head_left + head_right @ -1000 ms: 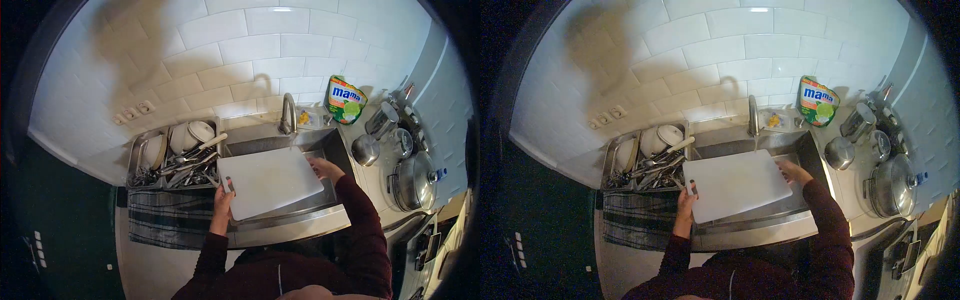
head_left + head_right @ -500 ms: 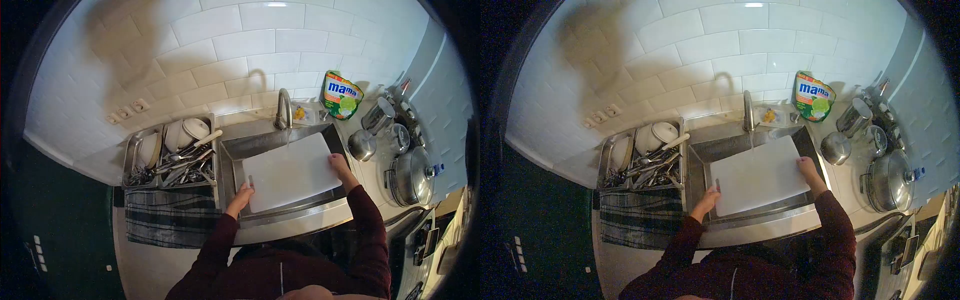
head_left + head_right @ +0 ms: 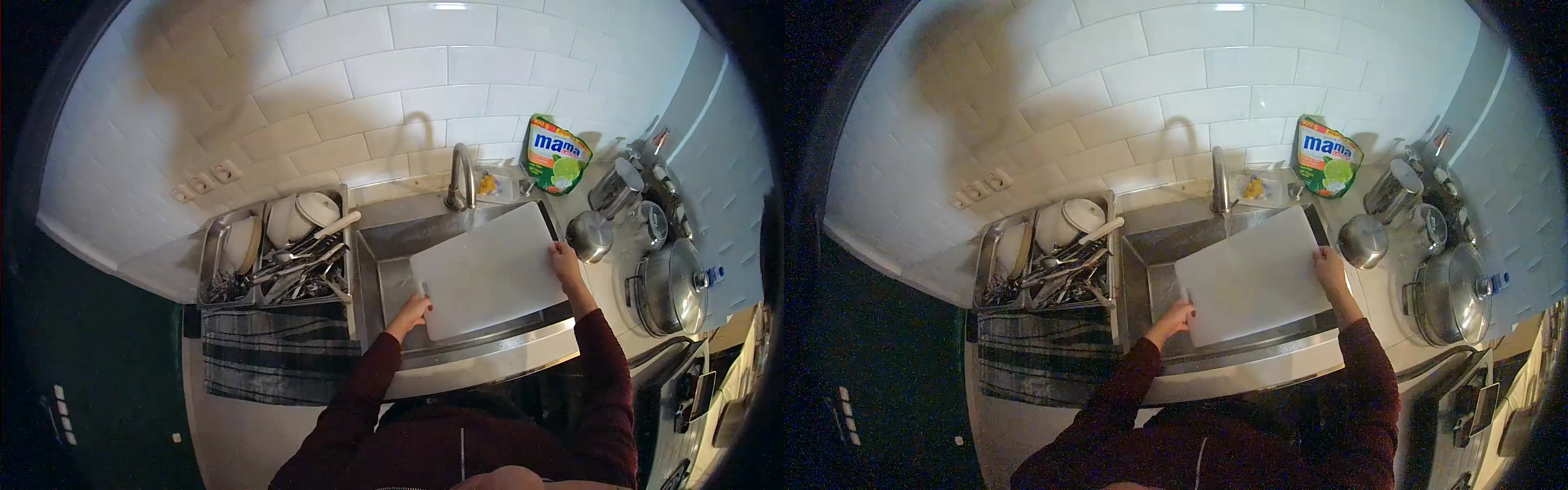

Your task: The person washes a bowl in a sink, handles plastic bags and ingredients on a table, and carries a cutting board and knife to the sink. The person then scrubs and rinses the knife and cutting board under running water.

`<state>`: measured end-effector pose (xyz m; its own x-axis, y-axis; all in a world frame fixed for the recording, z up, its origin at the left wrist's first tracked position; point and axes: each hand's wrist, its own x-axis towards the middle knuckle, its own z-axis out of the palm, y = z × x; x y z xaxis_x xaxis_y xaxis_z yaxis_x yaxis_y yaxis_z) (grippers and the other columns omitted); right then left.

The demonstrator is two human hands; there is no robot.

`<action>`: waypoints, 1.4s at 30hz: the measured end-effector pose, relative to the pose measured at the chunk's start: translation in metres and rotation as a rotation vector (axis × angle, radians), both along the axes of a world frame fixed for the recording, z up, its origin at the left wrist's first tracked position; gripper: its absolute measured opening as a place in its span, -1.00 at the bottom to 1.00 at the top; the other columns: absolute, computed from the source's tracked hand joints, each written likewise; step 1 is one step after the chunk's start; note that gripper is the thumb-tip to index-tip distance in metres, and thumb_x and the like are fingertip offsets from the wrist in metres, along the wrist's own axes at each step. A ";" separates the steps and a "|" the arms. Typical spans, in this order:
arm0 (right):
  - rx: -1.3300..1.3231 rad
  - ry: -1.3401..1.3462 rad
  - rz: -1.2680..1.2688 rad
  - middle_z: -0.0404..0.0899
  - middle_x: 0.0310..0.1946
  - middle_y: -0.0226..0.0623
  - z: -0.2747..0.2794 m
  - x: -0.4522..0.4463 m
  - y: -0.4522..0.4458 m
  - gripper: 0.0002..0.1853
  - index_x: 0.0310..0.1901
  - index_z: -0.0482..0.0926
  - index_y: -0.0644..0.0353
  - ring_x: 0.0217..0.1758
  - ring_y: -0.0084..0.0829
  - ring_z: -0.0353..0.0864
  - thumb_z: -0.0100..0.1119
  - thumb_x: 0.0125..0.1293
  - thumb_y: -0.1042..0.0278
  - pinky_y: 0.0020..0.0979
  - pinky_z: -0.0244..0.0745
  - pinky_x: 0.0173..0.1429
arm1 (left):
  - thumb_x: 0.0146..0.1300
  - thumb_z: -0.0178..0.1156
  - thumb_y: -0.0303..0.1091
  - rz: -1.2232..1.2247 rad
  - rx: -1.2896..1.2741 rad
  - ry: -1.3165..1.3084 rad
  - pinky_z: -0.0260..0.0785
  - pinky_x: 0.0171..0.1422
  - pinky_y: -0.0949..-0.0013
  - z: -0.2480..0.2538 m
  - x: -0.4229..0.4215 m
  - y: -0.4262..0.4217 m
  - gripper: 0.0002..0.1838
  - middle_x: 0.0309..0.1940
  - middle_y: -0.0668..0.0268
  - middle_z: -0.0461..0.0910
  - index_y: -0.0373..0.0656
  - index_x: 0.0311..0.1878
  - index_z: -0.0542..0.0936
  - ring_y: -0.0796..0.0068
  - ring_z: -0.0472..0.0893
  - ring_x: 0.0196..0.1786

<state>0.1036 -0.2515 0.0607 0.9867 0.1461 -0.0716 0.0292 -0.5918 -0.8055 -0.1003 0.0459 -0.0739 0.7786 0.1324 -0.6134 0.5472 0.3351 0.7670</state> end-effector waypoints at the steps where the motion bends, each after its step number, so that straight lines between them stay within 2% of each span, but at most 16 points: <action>1: 0.021 0.018 0.002 0.55 -0.39 -0.28 -0.002 0.001 -0.001 -0.73 -0.19 0.50 0.29 -0.32 -0.46 0.50 0.02 0.23 0.25 -0.39 0.38 -0.21 | 0.10 0.05 -0.21 0.025 0.029 -0.006 0.33 -0.10 0.07 0.006 0.002 0.002 -0.71 -0.28 0.21 0.42 -0.20 -0.20 0.40 0.27 0.45 -0.15; 4: 0.201 0.123 0.013 0.39 -0.54 -0.53 -0.007 -0.001 0.002 -0.81 -0.25 0.48 0.23 -0.47 -0.65 0.33 -0.02 0.27 0.28 -0.56 0.26 -0.35 | 0.12 0.05 -0.22 0.027 0.152 -0.106 0.32 -0.21 0.26 -0.007 0.009 0.027 -0.71 -0.31 0.24 0.44 -0.19 -0.16 0.40 0.39 0.45 -0.20; 5: 0.235 0.158 0.037 0.37 -0.56 -0.55 -0.022 0.003 0.000 -0.84 -0.27 0.47 0.21 -0.49 -0.65 0.31 -0.02 0.26 0.30 -0.56 0.24 -0.36 | 0.13 0.05 -0.22 0.015 0.201 -0.152 0.32 -0.25 0.32 -0.013 0.011 0.038 -0.71 -0.32 0.25 0.45 -0.19 -0.15 0.40 0.43 0.45 -0.22; 7: 0.308 0.230 0.087 0.32 -0.59 -0.58 -0.070 0.017 -0.007 -0.89 -0.32 0.45 0.16 -0.52 -0.65 0.27 -0.03 0.26 0.33 -0.57 0.22 -0.40 | 0.13 0.04 -0.26 0.140 0.222 -0.192 0.28 -0.29 0.38 0.024 0.008 0.045 -0.71 -0.34 0.28 0.46 -0.18 -0.11 0.40 0.49 0.45 -0.24; 10: 0.543 0.389 0.006 0.26 -0.60 -0.60 -0.080 0.000 0.017 -0.95 -0.36 0.41 0.13 -0.55 -0.65 0.22 -0.05 0.24 0.43 -0.58 0.18 -0.43 | 0.11 0.02 -0.30 0.250 0.307 -0.258 0.26 -0.29 0.44 0.077 -0.001 0.050 -0.73 -0.36 0.33 0.43 -0.17 -0.11 0.42 0.54 0.41 -0.31; 11: 0.615 0.455 0.044 0.32 -0.56 -0.56 -0.087 -0.004 0.019 -0.95 -0.32 0.41 0.18 -0.52 -0.64 0.28 -0.06 0.20 0.49 -0.57 0.24 -0.39 | 0.11 0.02 -0.31 0.271 0.345 -0.281 0.25 -0.28 0.45 0.088 -0.004 0.050 -0.73 -0.36 0.35 0.41 -0.18 -0.12 0.44 0.55 0.39 -0.34; 14: 0.718 0.494 -0.052 0.38 -0.49 -0.50 -0.111 -0.013 0.042 -0.89 -0.26 0.41 0.22 -0.46 -0.60 0.34 -0.06 0.18 0.50 -0.54 0.30 -0.33 | 0.11 0.03 -0.31 0.369 0.350 -0.377 0.25 -0.28 0.47 0.111 -0.011 0.048 -0.69 -0.37 0.40 0.40 -0.16 -0.06 0.42 0.58 0.36 -0.35; 15: 0.764 0.501 0.011 0.43 -0.43 -0.45 -0.123 -0.013 0.047 -0.84 -0.20 0.42 0.25 -0.42 -0.57 0.38 -0.08 0.18 0.50 -0.51 0.34 -0.27 | 0.10 0.05 -0.33 0.378 0.316 -0.321 0.25 -0.25 0.48 0.119 -0.015 0.049 -0.66 -0.35 0.42 0.41 -0.14 -0.01 0.40 0.59 0.37 -0.34; 19: 0.820 0.531 -0.038 0.44 -0.43 -0.43 -0.159 -0.018 0.073 -0.81 -0.14 0.42 0.28 -0.44 -0.54 0.38 -0.10 0.24 0.44 -0.48 0.34 -0.33 | 0.13 0.06 -0.32 0.409 0.371 -0.362 0.21 -0.25 0.50 0.122 -0.025 0.062 -0.57 -0.37 0.43 0.39 -0.19 0.09 0.32 0.61 0.33 -0.37; 22: 0.795 0.607 -0.040 0.45 -0.43 -0.42 -0.143 -0.031 0.085 -0.80 -0.14 0.42 0.27 -0.45 -0.54 0.39 -0.10 0.23 0.44 -0.48 0.34 -0.36 | 0.13 0.07 -0.30 0.356 0.346 -0.357 0.20 -0.24 0.49 0.124 -0.030 0.075 -0.50 -0.38 0.43 0.38 -0.21 0.14 0.27 0.60 0.32 -0.35; 25: 0.930 0.699 -0.052 0.37 -0.58 -0.54 -0.125 -0.042 0.092 -0.86 -0.28 0.45 0.21 -0.56 -0.64 0.26 -0.10 0.14 0.59 -0.58 0.15 -0.48 | 0.14 0.06 -0.29 0.428 0.363 -0.257 0.19 -0.18 0.48 0.135 -0.036 0.073 -0.53 -0.34 0.41 0.39 -0.18 0.14 0.30 0.60 0.32 -0.31; 32: 0.938 0.683 0.013 0.37 -0.57 -0.55 -0.121 -0.046 0.098 -0.93 -0.33 0.43 0.16 -0.53 -0.64 0.31 -0.08 0.22 0.45 -0.57 0.25 -0.40 | 0.16 0.05 -0.32 0.410 0.278 -0.367 0.19 -0.14 0.48 0.181 -0.052 0.046 -0.53 -0.32 0.40 0.39 -0.23 0.14 0.27 0.60 0.33 -0.28; 35: 0.950 0.702 0.041 0.43 -0.48 -0.51 -0.124 -0.043 0.096 -0.89 -0.28 0.43 0.17 -0.45 -0.62 0.38 -0.05 0.26 0.34 -0.54 0.32 -0.31 | 0.11 0.01 -0.36 0.438 0.332 -0.359 0.30 -0.20 0.42 0.175 -0.057 0.049 -0.65 -0.31 0.30 0.45 -0.19 0.00 0.36 0.54 0.43 -0.27; 37: 0.969 0.709 0.022 0.48 -0.41 -0.48 -0.122 -0.043 0.091 -0.84 -0.22 0.44 0.18 -0.39 -0.59 0.43 -0.03 0.27 0.29 -0.51 0.35 -0.26 | 0.12 0.06 -0.35 0.431 0.378 -0.254 0.25 -0.16 0.44 0.176 -0.060 0.047 -0.59 -0.30 0.35 0.43 -0.20 0.07 0.32 0.56 0.38 -0.28; 40: 0.905 0.553 0.025 0.48 -0.40 -0.48 -0.104 -0.038 0.084 -0.81 -0.23 0.44 0.17 -0.37 -0.59 0.42 0.00 0.27 0.24 -0.51 0.34 -0.26 | 0.10 0.08 -0.36 0.430 0.380 -0.219 0.22 -0.16 0.47 0.151 -0.057 0.050 -0.56 -0.31 0.38 0.41 -0.20 0.07 0.30 0.56 0.37 -0.30; 42: 0.748 0.449 -0.005 0.40 -0.50 -0.53 -0.077 -0.035 0.073 -0.81 -0.28 0.43 0.17 -0.45 -0.63 0.35 0.04 0.25 0.22 -0.56 0.29 -0.33 | 0.07 0.07 -0.39 0.404 0.341 -0.228 0.22 -0.16 0.49 0.123 -0.049 0.054 -0.57 -0.32 0.38 0.40 -0.19 0.05 0.30 0.55 0.37 -0.31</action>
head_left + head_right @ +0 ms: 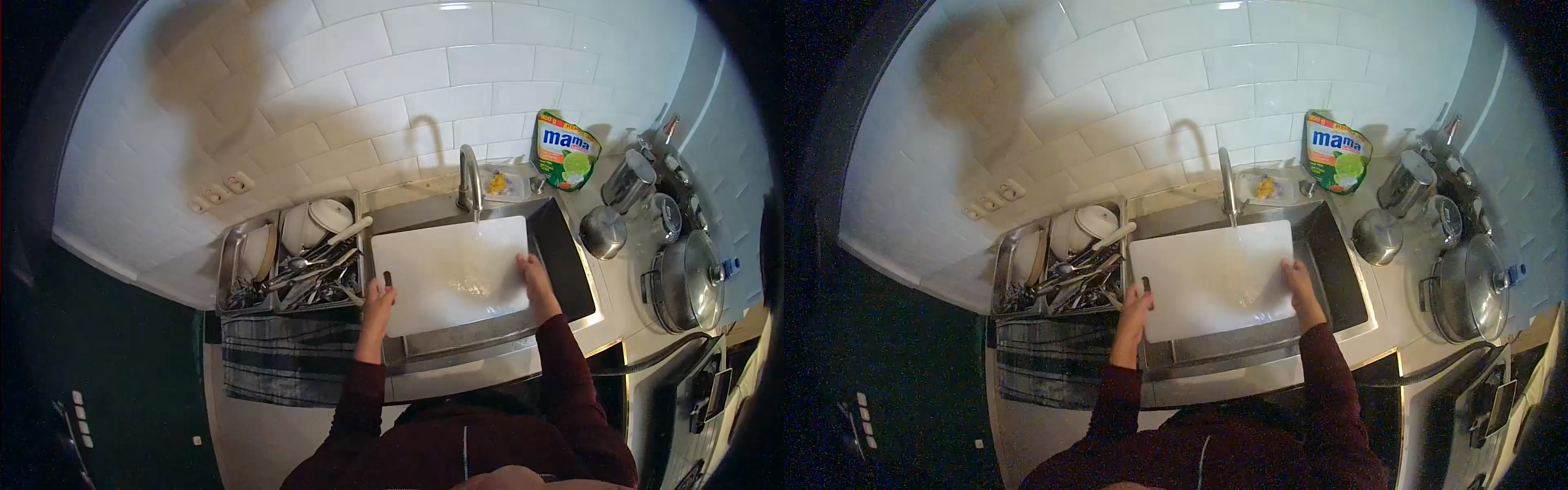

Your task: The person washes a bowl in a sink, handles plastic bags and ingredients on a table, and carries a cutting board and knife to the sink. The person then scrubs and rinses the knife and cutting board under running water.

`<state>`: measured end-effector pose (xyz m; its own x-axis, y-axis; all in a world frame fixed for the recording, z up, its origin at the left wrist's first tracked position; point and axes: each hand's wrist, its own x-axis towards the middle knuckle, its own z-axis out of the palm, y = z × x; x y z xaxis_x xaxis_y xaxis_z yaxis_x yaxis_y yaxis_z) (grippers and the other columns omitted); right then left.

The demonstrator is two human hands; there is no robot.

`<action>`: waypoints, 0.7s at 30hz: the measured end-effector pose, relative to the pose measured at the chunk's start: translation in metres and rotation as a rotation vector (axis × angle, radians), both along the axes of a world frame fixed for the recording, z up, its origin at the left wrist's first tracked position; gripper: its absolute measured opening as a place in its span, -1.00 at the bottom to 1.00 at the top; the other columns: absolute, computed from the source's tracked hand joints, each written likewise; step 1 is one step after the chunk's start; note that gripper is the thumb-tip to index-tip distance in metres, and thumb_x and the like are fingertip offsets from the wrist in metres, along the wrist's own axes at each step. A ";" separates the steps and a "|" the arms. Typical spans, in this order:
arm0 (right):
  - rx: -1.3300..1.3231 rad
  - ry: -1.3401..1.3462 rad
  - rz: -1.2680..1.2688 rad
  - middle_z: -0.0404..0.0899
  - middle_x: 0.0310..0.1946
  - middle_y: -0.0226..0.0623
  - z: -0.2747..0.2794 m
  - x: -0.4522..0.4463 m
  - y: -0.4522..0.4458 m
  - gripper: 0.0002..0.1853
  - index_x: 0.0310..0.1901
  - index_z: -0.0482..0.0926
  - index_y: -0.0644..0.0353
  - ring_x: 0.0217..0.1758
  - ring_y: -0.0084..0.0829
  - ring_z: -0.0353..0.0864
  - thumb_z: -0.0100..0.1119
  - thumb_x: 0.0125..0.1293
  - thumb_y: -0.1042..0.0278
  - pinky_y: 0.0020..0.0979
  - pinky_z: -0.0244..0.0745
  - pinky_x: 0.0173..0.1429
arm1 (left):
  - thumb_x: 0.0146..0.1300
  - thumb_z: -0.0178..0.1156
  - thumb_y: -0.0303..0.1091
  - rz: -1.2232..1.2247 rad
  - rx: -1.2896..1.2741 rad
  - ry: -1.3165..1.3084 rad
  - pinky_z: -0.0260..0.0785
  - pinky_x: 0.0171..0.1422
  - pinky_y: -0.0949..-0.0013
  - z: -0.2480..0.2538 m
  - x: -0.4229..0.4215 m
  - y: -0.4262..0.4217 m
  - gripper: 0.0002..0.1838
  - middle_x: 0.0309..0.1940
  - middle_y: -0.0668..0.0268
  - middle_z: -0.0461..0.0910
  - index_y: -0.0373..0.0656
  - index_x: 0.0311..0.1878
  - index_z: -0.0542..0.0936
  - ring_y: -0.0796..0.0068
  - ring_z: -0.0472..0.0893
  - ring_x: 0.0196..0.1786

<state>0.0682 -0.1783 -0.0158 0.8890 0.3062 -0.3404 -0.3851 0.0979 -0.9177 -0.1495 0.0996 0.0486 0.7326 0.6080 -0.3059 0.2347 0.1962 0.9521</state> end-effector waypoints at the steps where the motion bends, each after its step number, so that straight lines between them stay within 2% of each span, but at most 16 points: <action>1: -0.101 -0.050 -0.005 0.39 -0.51 -0.54 0.017 0.000 -0.007 -0.81 -0.29 0.42 0.17 -0.47 -0.65 0.33 0.05 0.24 0.22 -0.57 0.27 -0.34 | 0.06 0.07 -0.40 -0.030 -0.025 -0.001 0.22 -0.16 0.49 -0.011 0.005 0.000 -0.57 -0.32 0.38 0.38 -0.19 0.05 0.30 0.54 0.36 -0.31; 2: -0.202 -0.101 -0.011 0.37 -0.53 -0.55 0.026 0.002 -0.012 -0.80 -0.29 0.42 0.18 -0.48 -0.66 0.31 0.06 0.23 0.21 -0.58 0.25 -0.36 | 0.05 0.06 -0.41 -0.061 -0.051 -0.003 0.21 -0.15 0.49 -0.024 0.010 0.000 -0.58 -0.32 0.37 0.37 -0.19 0.04 0.30 0.53 0.36 -0.31; 3: -0.124 -0.111 -0.039 0.37 -0.52 -0.55 0.028 0.005 -0.016 -0.81 -0.28 0.42 0.19 -0.49 -0.68 0.29 0.07 0.19 0.26 -0.60 0.22 -0.39 | 0.08 0.05 -0.41 -0.060 -0.066 0.047 0.25 -0.11 0.26 -0.035 0.017 -0.002 -0.59 -0.22 0.31 0.41 -0.17 0.05 0.30 0.43 0.39 -0.18; 6: -0.242 -0.205 -0.098 0.36 -0.53 -0.56 0.047 0.009 -0.030 -0.87 -0.29 0.42 0.17 -0.50 -0.69 0.28 0.05 0.17 0.33 -0.60 0.21 -0.40 | 0.00 0.08 -0.38 -0.021 -0.124 0.146 0.23 -0.11 0.21 -0.046 0.034 -0.019 -0.50 -0.31 0.34 0.34 -0.10 0.08 0.25 0.44 0.33 -0.26; 7: -0.297 -0.219 -0.079 0.45 -0.37 -0.38 0.051 0.010 -0.037 -0.76 -0.16 0.41 0.27 -0.31 -0.54 0.41 0.00 0.12 0.40 -0.48 0.32 -0.16 | 0.02 0.11 -0.32 -0.148 -0.225 0.182 0.22 -0.08 -0.05 -0.056 0.037 -0.018 -0.41 -0.27 0.31 0.34 -0.05 0.14 0.14 0.37 0.35 -0.19; 10: -0.268 -0.324 -0.063 0.47 -0.31 -0.35 0.078 0.004 -0.043 -0.74 -0.13 0.40 0.26 -0.25 -0.53 0.42 0.01 0.13 0.41 -0.49 0.31 -0.11 | 0.07 0.17 -0.18 -0.193 -0.255 0.250 0.17 -0.04 -0.25 -0.060 0.051 -0.032 -0.32 -0.10 0.25 0.34 0.01 0.20 0.04 0.23 0.35 -0.04; 14: -0.322 -0.424 -0.029 0.49 -0.22 -0.28 0.102 -0.003 -0.048 -0.69 -0.06 0.38 0.30 -0.13 -0.49 0.44 0.03 0.14 0.44 -0.47 0.30 -0.02 | -0.01 0.24 0.09 -0.306 -0.215 0.263 0.17 0.03 -0.24 -0.079 0.069 -0.052 -0.10 0.11 0.14 0.24 0.02 0.24 -0.10 0.13 0.29 0.13; 15: -0.406 -0.540 -0.045 0.50 -0.20 -0.15 0.108 -0.009 -0.046 -0.69 -0.04 0.37 0.32 -0.11 -0.33 0.48 0.00 0.16 0.44 -0.42 0.31 0.01 | -0.05 0.25 0.15 -0.314 -0.188 0.295 0.18 0.03 -0.23 -0.080 0.076 -0.058 -0.03 0.13 0.11 0.23 0.00 0.24 -0.15 0.11 0.28 0.15; 16: -0.487 -0.617 -0.059 0.50 -0.19 -0.11 0.116 -0.016 -0.043 -0.68 -0.03 0.36 0.32 -0.10 -0.28 0.48 -0.01 0.17 0.44 -0.39 0.32 0.01 | -0.08 0.25 0.20 -0.321 -0.164 0.326 0.19 0.03 -0.21 -0.081 0.083 -0.064 0.03 0.15 0.08 0.21 -0.03 0.25 -0.19 0.09 0.28 0.16; 17: -0.570 -0.694 -0.074 0.49 -0.18 -0.07 0.126 -0.023 -0.040 -0.68 -0.03 0.36 0.32 -0.08 -0.22 0.49 -0.02 0.17 0.45 -0.37 0.32 0.02 | -0.15 0.29 0.23 -0.360 -0.234 0.236 0.24 0.03 -0.14 -0.089 0.094 -0.067 0.17 0.14 -0.01 0.18 -0.15 0.23 -0.30 0.06 0.33 0.13; 19: -0.651 -0.784 -0.080 0.46 -0.13 0.04 0.149 -0.035 -0.035 -0.68 -0.01 0.35 0.32 -0.03 -0.06 0.46 -0.04 0.18 0.47 -0.30 0.34 0.01 | -0.18 0.32 0.20 -0.355 -0.176 0.309 0.27 0.03 -0.06 -0.088 0.106 -0.075 0.20 0.13 -0.04 0.18 -0.19 0.22 -0.32 0.07 0.36 0.10; 20: -0.666 -0.798 -0.099 0.46 -0.13 0.04 0.150 -0.035 -0.037 -0.67 -0.01 0.35 0.32 -0.04 -0.07 0.46 -0.03 0.17 0.47 -0.30 0.35 0.01 | -0.19 0.34 0.19 -0.354 -0.146 0.345 0.29 0.04 -0.03 -0.088 0.111 -0.079 0.22 0.12 -0.06 0.17 -0.21 0.22 -0.34 0.08 0.37 0.09; 21: -0.681 -0.812 -0.116 0.46 -0.13 0.04 0.150 -0.035 -0.040 -0.67 -0.01 0.35 0.32 -0.04 -0.08 0.47 -0.02 0.16 0.47 -0.30 0.35 0.01 | -0.23 0.34 0.23 -0.362 -0.192 0.267 0.31 0.01 0.01 -0.104 0.118 -0.082 0.25 0.14 -0.04 0.16 -0.21 0.23 -0.34 0.08 0.33 0.12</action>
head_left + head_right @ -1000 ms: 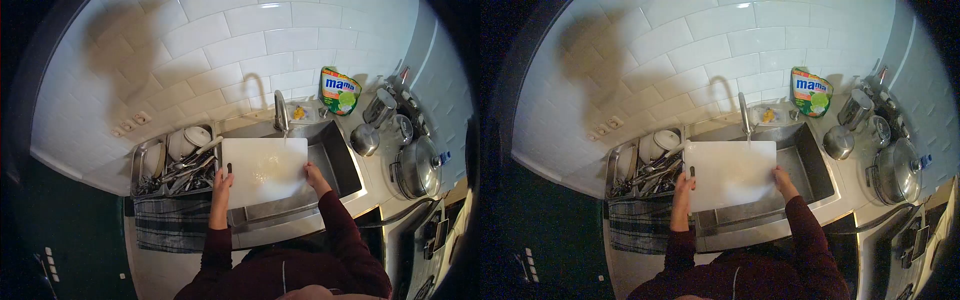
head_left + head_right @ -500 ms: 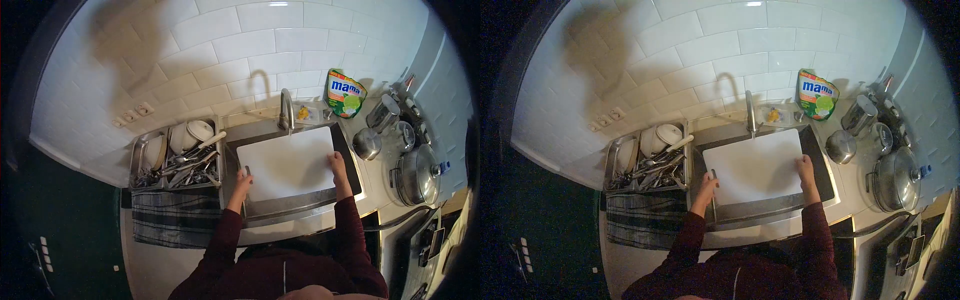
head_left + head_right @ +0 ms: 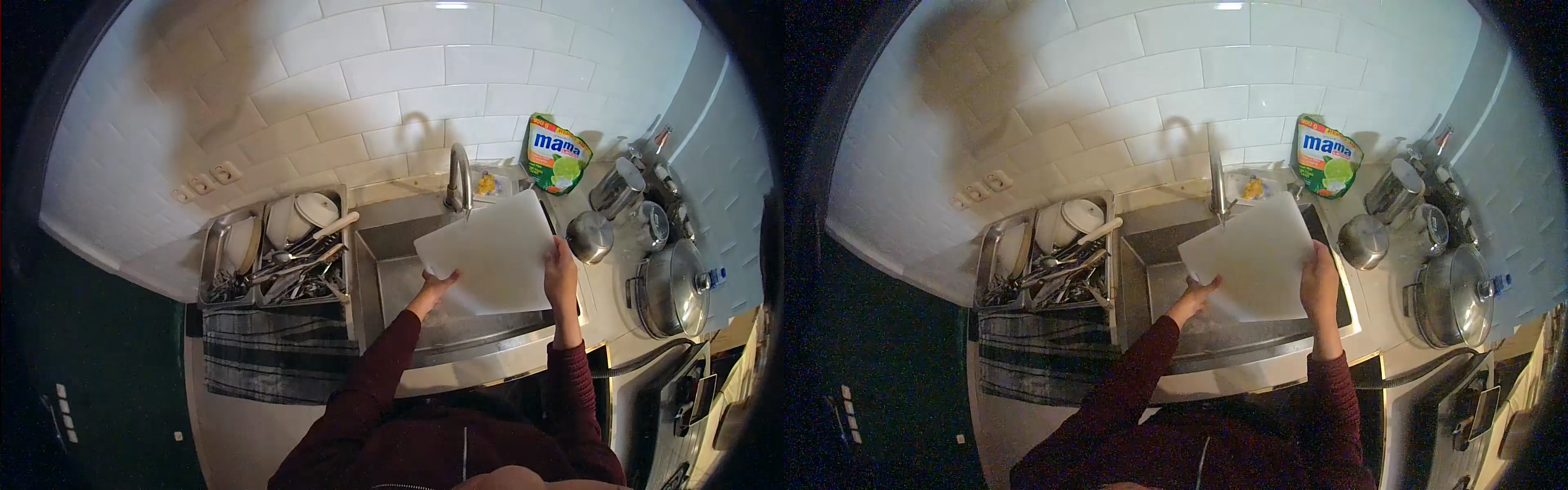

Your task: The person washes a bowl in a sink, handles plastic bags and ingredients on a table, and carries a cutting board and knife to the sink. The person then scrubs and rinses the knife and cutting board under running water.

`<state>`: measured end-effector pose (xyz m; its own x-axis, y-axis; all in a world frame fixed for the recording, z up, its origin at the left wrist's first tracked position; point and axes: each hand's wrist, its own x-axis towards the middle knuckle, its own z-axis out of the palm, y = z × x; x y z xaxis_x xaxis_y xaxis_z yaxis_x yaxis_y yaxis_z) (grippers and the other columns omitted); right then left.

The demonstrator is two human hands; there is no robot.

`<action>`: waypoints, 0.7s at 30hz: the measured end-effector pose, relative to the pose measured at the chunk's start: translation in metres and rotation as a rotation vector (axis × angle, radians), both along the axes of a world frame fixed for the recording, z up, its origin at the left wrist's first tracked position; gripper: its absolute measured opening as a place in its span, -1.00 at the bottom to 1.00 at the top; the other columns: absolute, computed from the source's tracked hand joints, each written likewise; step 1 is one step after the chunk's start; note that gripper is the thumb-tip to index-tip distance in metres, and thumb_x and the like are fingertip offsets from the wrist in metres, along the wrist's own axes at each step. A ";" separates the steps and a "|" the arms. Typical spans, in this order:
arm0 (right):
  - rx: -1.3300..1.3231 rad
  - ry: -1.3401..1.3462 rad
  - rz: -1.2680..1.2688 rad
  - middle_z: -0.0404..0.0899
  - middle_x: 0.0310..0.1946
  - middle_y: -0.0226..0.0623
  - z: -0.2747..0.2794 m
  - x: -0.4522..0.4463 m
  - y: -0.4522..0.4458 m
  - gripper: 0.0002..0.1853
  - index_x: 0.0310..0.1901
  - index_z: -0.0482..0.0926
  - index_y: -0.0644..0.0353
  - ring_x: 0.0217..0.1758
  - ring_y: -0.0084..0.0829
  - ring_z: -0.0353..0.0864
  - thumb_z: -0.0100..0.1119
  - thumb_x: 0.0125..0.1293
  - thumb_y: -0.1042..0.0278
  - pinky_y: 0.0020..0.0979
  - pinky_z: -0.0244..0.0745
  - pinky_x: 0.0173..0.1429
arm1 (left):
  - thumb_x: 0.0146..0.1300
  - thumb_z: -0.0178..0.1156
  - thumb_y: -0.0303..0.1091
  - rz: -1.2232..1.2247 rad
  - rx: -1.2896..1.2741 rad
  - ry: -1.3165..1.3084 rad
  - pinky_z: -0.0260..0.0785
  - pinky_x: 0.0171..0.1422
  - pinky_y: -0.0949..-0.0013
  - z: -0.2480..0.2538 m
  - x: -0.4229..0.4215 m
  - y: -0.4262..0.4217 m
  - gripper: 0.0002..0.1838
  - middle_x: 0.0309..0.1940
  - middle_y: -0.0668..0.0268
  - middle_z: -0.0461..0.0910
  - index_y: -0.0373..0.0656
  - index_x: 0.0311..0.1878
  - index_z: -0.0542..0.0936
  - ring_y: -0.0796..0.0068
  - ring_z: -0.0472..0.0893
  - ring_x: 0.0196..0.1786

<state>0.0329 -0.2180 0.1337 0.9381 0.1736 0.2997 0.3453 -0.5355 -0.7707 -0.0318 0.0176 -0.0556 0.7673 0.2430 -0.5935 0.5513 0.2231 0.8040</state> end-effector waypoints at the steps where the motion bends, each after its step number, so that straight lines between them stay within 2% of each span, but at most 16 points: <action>1: -0.008 -0.019 -0.016 0.47 -0.13 0.03 0.000 -0.001 -0.002 -0.66 0.00 0.35 0.32 -0.04 -0.08 0.47 -0.01 0.16 0.48 -0.30 0.35 0.00 | -0.27 0.33 0.28 0.007 -0.058 -0.069 0.32 -0.01 0.04 -0.016 0.007 -0.002 0.29 0.15 -0.03 0.15 -0.20 0.25 -0.34 0.08 0.30 0.16; 2: -0.012 -0.009 -0.030 0.47 -0.13 0.03 0.003 -0.002 -0.003 -0.66 -0.01 0.35 0.33 -0.05 -0.09 0.48 0.00 0.15 0.48 -0.29 0.35 0.00 | -0.32 0.33 0.32 0.013 -0.116 -0.137 0.34 -0.03 0.08 -0.017 0.009 -0.003 0.34 0.17 -0.02 0.14 -0.20 0.27 -0.34 0.09 0.26 0.20; 5: -0.009 0.019 -0.061 0.48 -0.14 0.02 0.007 -0.006 -0.010 -0.65 -0.01 0.35 0.34 -0.06 -0.11 0.49 0.03 0.14 0.47 -0.29 0.36 -0.01 | -0.29 0.34 0.29 0.042 0.120 -0.032 0.36 -0.13 0.15 -0.014 0.009 -0.005 0.32 0.11 -0.02 0.19 -0.25 0.27 -0.33 0.14 0.38 0.06; 8: -0.003 0.041 -0.082 0.48 -0.15 0.02 -0.011 0.001 -0.021 -0.62 -0.01 0.36 0.34 -0.08 -0.13 0.49 0.08 0.11 0.42 -0.29 0.36 -0.01 | -0.25 0.36 0.23 -0.020 0.066 -0.068 0.33 -0.23 0.17 -0.001 -0.005 0.000 0.28 0.01 0.02 0.28 -0.28 0.27 -0.29 0.24 0.43 -0.15; 10: -0.041 0.054 -0.119 0.49 -0.17 0.02 -0.034 0.011 -0.027 -0.59 -0.02 0.38 0.35 -0.09 -0.15 0.50 0.13 0.08 0.36 -0.30 0.36 -0.03 | -0.21 0.39 0.09 0.004 0.122 0.029 0.37 -0.20 0.28 0.015 -0.017 0.006 0.12 -0.04 0.02 0.33 -0.39 0.17 -0.11 0.29 0.46 -0.13; 12: -0.059 0.144 -0.130 0.49 -0.18 0.02 -0.058 0.027 -0.029 -0.57 -0.05 0.40 0.36 -0.12 -0.17 0.51 0.14 0.08 0.29 -0.31 0.36 -0.05 | -0.15 0.38 -0.01 0.023 0.152 0.060 0.36 -0.25 0.35 0.018 -0.029 0.018 -0.06 -0.13 0.07 0.38 -0.40 0.09 0.05 0.37 0.46 -0.20; 14: -0.022 0.269 -0.141 0.51 -0.20 -0.01 -0.085 0.044 -0.032 -0.57 -0.08 0.42 0.37 -0.15 -0.20 0.51 0.13 0.08 0.21 -0.32 0.37 -0.07 | -0.08 0.33 -0.09 0.040 0.155 0.015 0.31 -0.37 0.38 0.019 -0.037 0.035 -0.26 -0.28 0.19 0.44 -0.30 0.03 0.17 0.48 0.45 -0.34; 17: 0.123 0.500 -0.120 0.53 -0.25 -0.09 -0.122 0.060 -0.027 -0.56 -0.15 0.46 0.38 -0.20 -0.29 0.50 0.09 0.12 0.12 -0.35 0.36 -0.12 | 0.03 0.24 -0.15 0.116 -0.003 -0.130 0.15 -0.47 0.55 0.017 -0.042 0.067 -0.25 -0.40 0.35 0.36 -0.23 0.19 0.09 0.62 0.33 -0.44; 18: 0.170 0.570 -0.098 0.53 -0.26 -0.12 -0.129 0.058 -0.024 -0.56 -0.17 0.47 0.39 -0.21 -0.31 0.49 0.07 0.13 0.10 -0.36 0.35 -0.14 | 0.11 0.17 -0.25 0.214 -0.008 -0.183 0.13 -0.48 0.54 0.034 -0.044 0.068 -0.47 -0.51 0.45 0.27 -0.18 0.10 0.21 0.66 0.25 -0.48; 20: 0.250 0.624 0.034 0.53 -0.34 -0.20 -0.153 0.059 -0.019 -0.55 -0.28 0.52 0.39 -0.26 -0.40 0.47 -0.02 0.20 0.04 -0.37 0.33 -0.18 | 0.12 0.15 -0.25 0.266 0.069 -0.215 0.12 -0.47 0.55 0.067 -0.051 0.068 -0.53 -0.51 0.46 0.26 -0.16 0.05 0.24 0.67 0.23 -0.50; 21: 0.296 0.706 0.053 0.53 -0.33 -0.21 -0.168 0.063 -0.016 -0.52 -0.21 0.49 0.39 -0.27 -0.41 0.47 -0.05 0.21 0.01 -0.39 0.34 -0.18 | 0.13 0.15 -0.25 0.290 0.107 -0.231 0.11 -0.46 0.56 0.083 -0.055 0.068 -0.56 -0.51 0.46 0.25 -0.15 0.03 0.25 0.67 0.22 -0.51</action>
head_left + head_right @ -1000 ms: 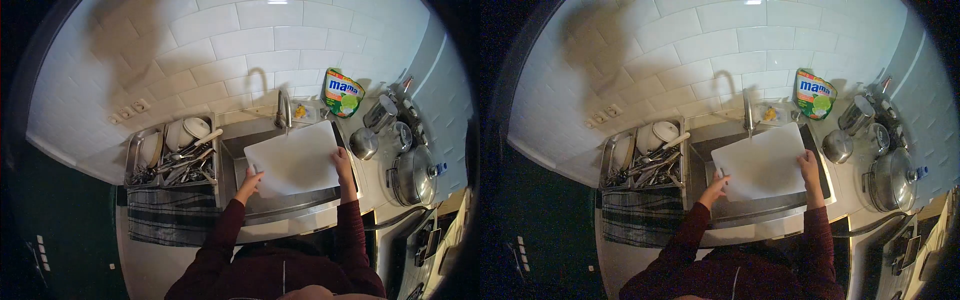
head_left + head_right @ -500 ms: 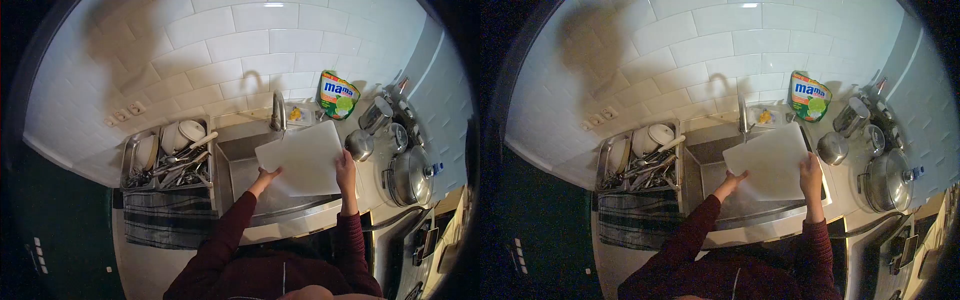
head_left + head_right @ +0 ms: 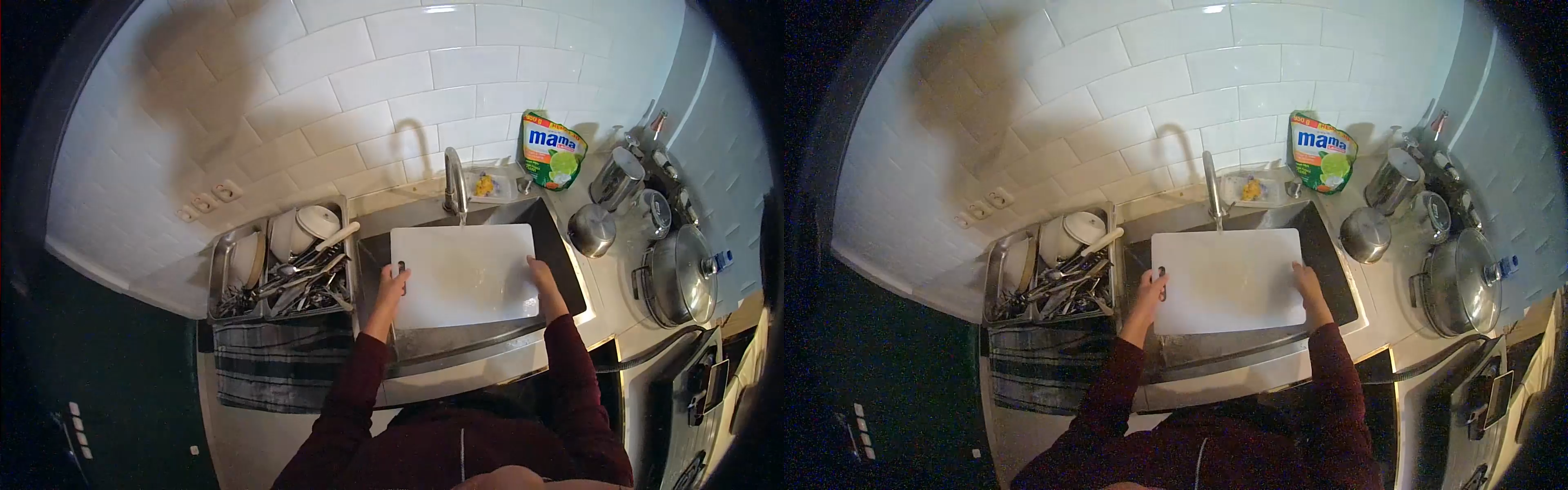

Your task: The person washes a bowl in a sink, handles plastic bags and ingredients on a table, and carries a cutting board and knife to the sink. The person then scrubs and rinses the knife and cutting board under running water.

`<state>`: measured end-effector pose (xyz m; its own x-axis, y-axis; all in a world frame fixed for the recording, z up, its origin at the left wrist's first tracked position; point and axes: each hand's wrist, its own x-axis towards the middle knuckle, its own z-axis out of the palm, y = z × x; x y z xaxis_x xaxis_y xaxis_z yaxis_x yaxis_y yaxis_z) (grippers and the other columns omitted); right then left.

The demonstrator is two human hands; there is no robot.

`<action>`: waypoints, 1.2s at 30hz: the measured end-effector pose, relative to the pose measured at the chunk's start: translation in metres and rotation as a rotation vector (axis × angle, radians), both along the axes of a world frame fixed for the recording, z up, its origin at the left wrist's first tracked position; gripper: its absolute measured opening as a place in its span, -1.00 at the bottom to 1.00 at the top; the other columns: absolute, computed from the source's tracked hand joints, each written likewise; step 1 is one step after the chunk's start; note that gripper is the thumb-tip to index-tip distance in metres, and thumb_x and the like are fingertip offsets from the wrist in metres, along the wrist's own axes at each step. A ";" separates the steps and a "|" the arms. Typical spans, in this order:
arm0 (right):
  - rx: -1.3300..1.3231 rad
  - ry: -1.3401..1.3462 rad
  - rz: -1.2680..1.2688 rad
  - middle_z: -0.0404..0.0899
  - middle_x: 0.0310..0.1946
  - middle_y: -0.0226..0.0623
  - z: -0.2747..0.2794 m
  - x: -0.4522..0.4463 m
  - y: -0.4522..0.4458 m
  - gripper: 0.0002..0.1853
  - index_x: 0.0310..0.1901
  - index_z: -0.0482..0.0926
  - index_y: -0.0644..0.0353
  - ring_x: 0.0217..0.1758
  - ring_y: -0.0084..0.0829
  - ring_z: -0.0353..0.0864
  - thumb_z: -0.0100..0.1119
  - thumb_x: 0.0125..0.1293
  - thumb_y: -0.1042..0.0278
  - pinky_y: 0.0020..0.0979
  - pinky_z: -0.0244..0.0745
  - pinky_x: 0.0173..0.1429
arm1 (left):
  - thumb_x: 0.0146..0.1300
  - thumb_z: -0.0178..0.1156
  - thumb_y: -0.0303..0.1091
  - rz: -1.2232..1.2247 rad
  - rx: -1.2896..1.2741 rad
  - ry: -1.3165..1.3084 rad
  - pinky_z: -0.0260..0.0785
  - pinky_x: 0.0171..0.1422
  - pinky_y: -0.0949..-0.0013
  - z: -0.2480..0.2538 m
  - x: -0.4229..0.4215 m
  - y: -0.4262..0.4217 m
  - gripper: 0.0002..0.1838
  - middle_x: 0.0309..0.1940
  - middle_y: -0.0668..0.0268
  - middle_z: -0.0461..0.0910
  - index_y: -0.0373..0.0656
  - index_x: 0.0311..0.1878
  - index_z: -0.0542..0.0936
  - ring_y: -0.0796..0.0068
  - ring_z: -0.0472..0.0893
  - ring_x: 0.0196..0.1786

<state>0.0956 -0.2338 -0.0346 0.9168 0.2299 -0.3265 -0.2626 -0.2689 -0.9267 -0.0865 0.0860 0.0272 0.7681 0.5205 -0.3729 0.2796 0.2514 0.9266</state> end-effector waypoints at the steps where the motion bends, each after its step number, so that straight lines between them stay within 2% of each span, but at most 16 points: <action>1: 0.049 0.080 0.014 0.52 -0.32 -0.22 -0.015 0.004 0.004 -0.48 -0.14 0.46 0.39 -0.28 -0.42 0.47 -0.09 0.23 -0.03 -0.40 0.35 -0.18 | 0.14 0.14 -0.25 -0.002 0.005 0.017 0.11 -0.44 0.57 0.016 -0.004 0.000 -0.58 -0.54 0.49 0.23 -0.15 0.00 0.25 0.69 0.20 -0.52; 2: 0.098 0.160 0.026 0.51 -0.30 -0.23 -0.036 0.010 0.006 -0.44 -0.07 0.44 0.39 -0.30 -0.43 0.47 -0.12 0.24 -0.06 -0.41 0.36 -0.18 | 0.14 0.14 -0.25 0.010 0.016 0.000 0.11 -0.44 0.57 0.021 -0.006 0.001 -0.58 -0.54 0.49 0.22 -0.15 0.00 0.25 0.69 0.20 -0.52; 4: 0.075 0.119 0.083 0.38 0.00 -0.15 -0.050 0.012 0.010 -0.35 0.14 0.29 0.29 0.01 -0.28 0.38 -0.21 0.25 -0.15 -0.22 0.30 0.01 | 0.14 0.14 -0.24 0.031 0.036 -0.033 0.11 -0.43 0.58 0.025 -0.011 0.001 -0.59 -0.55 0.50 0.22 -0.14 -0.01 0.26 0.69 0.19 -0.52; 6: 0.159 0.228 -0.013 0.25 0.17 -0.12 0.041 -0.030 0.039 -0.32 0.23 0.19 0.22 0.19 -0.20 0.24 -0.26 0.26 -0.18 -0.09 0.21 0.11 | 0.15 0.10 -0.11 0.054 0.081 -0.065 0.12 -0.39 0.54 0.003 -0.014 0.009 -0.56 -0.44 0.44 0.30 -0.10 0.02 0.27 0.68 0.25 -0.44; 7: 0.205 0.255 0.068 0.06 0.28 -0.13 0.021 -0.019 0.035 -0.31 0.28 0.07 0.15 0.33 -0.13 0.02 -0.32 0.27 -0.20 0.03 0.01 0.22 | 0.15 0.08 -0.05 0.067 0.102 -0.080 0.13 -0.36 0.53 -0.006 -0.017 0.010 -0.54 -0.39 0.41 0.34 -0.08 0.04 0.28 0.67 0.27 -0.40; 10: 0.152 0.146 -0.087 0.26 0.14 -0.13 -0.007 -0.008 0.045 -0.26 0.19 0.19 0.30 0.22 -0.27 0.18 -0.33 0.27 -0.26 -0.28 0.02 0.28 | 0.19 0.01 0.04 0.189 -0.029 -0.011 0.07 -0.41 0.57 -0.008 -0.023 0.000 -0.55 -0.46 0.47 0.28 -0.09 -0.02 0.30 0.70 0.20 -0.46; 13: 0.372 0.025 -0.013 0.09 0.27 -0.16 -0.029 0.000 0.043 -0.22 0.29 0.08 0.09 0.32 -0.14 0.02 -0.33 0.21 -0.35 -0.03 -0.13 0.30 | 0.20 -0.04 0.12 0.479 -0.203 -0.076 0.08 -0.47 0.60 -0.032 -0.020 -0.011 -0.60 -0.60 0.54 0.18 -0.06 -0.32 0.38 0.72 0.16 -0.59; 16: 0.599 0.127 0.107 0.03 0.30 -0.20 -0.014 -0.002 0.033 -0.17 0.30 0.06 0.04 0.35 -0.19 -0.04 -0.33 0.15 -0.44 0.03 -0.26 0.32 | 0.15 -0.11 0.29 0.358 -0.322 -0.172 0.26 -0.25 0.44 -0.067 -0.035 -0.003 -0.41 -0.42 0.43 0.36 -0.10 -0.13 0.39 0.57 0.36 -0.41; 19: 0.489 0.360 -0.195 -0.02 0.32 -0.24 0.027 -0.014 0.034 -0.19 0.28 0.10 0.03 0.37 -0.26 -0.10 -0.32 0.15 -0.42 0.09 -0.43 0.32 | 0.16 -0.29 0.38 0.331 -0.386 -0.230 0.06 0.17 0.20 -0.050 -0.037 -0.018 -0.20 0.06 0.23 0.25 -0.12 0.21 0.20 0.37 0.29 0.01; 22: 0.587 0.310 -0.263 -0.02 0.33 -0.29 0.027 -0.022 0.029 -0.26 0.23 0.18 0.04 0.38 -0.29 -0.12 -0.26 0.17 -0.35 0.12 -0.58 0.30 | 0.07 -0.36 0.48 0.242 -0.605 -0.357 -0.32 0.36 0.05 -0.053 -0.038 -0.018 -0.08 0.27 0.09 0.03 -0.13 0.26 0.15 0.16 -0.05 0.34; 25: 0.752 0.316 -0.216 0.32 0.07 -0.35 -0.004 -0.023 0.010 -0.49 -0.03 0.38 0.03 0.15 -0.35 0.19 -0.23 0.20 -0.20 -0.11 -0.33 0.34 | 0.09 -0.30 0.44 0.452 -0.784 -0.139 -0.43 0.40 0.05 -0.015 -0.039 -0.032 -0.13 0.33 0.07 -0.12 -0.08 0.27 0.13 0.08 -0.20 0.39; 28: 0.924 0.067 0.112 0.38 -0.04 -0.39 -0.025 -0.021 -0.011 -0.57 -0.07 0.38 0.09 0.04 -0.44 0.25 -0.24 0.23 -0.06 -0.32 -0.01 0.19 | 0.14 -0.22 0.28 0.218 -0.918 -0.348 -0.54 0.41 0.05 -0.050 -0.048 -0.017 -0.26 0.36 0.08 -0.26 0.04 0.29 0.09 0.04 -0.33 0.41; 30: 0.983 0.037 0.278 0.38 -0.05 -0.34 -0.006 -0.030 -0.017 -0.56 -0.03 0.37 0.13 0.02 -0.41 0.31 -0.21 0.22 -0.02 -0.36 0.07 0.17 | 0.03 -0.13 0.01 0.184 -1.087 -0.480 -0.23 0.39 0.00 -0.058 -0.053 -0.019 -0.37 0.34 0.15 -0.10 0.14 0.25 0.16 0.03 -0.07 0.37; 31: 0.950 0.095 0.054 0.38 -0.05 -0.26 0.026 -0.048 -0.009 -0.50 0.06 0.32 0.19 -0.02 -0.36 0.36 -0.14 0.19 0.02 -0.36 0.17 0.15 | -0.03 -0.10 -0.05 0.197 -1.066 -0.494 -0.13 0.36 -0.01 -0.057 -0.056 -0.025 -0.36 0.32 0.17 -0.02 0.15 0.23 0.20 0.04 0.02 0.35; 33: 0.938 0.243 0.041 0.38 -0.04 -0.26 0.060 -0.056 -0.012 -0.49 0.10 0.29 0.22 0.00 -0.33 0.36 -0.12 0.15 0.10 -0.32 0.19 0.16 | -0.15 -0.06 -0.14 0.205 -1.070 -0.494 0.05 0.28 0.00 -0.057 -0.054 -0.028 -0.34 0.26 0.21 0.14 0.15 0.19 0.27 0.07 0.17 0.27; 36: 0.877 0.286 0.127 0.34 0.05 -0.21 0.035 -0.043 -0.037 -0.37 0.19 0.18 0.29 0.06 -0.31 0.35 -0.13 0.01 0.30 -0.34 0.23 0.16 | -0.32 -0.04 -0.21 0.183 -1.149 -0.453 0.23 0.16 0.07 -0.065 -0.054 -0.029 -0.28 0.12 0.25 0.34 0.14 0.14 0.35 0.13 0.34 0.14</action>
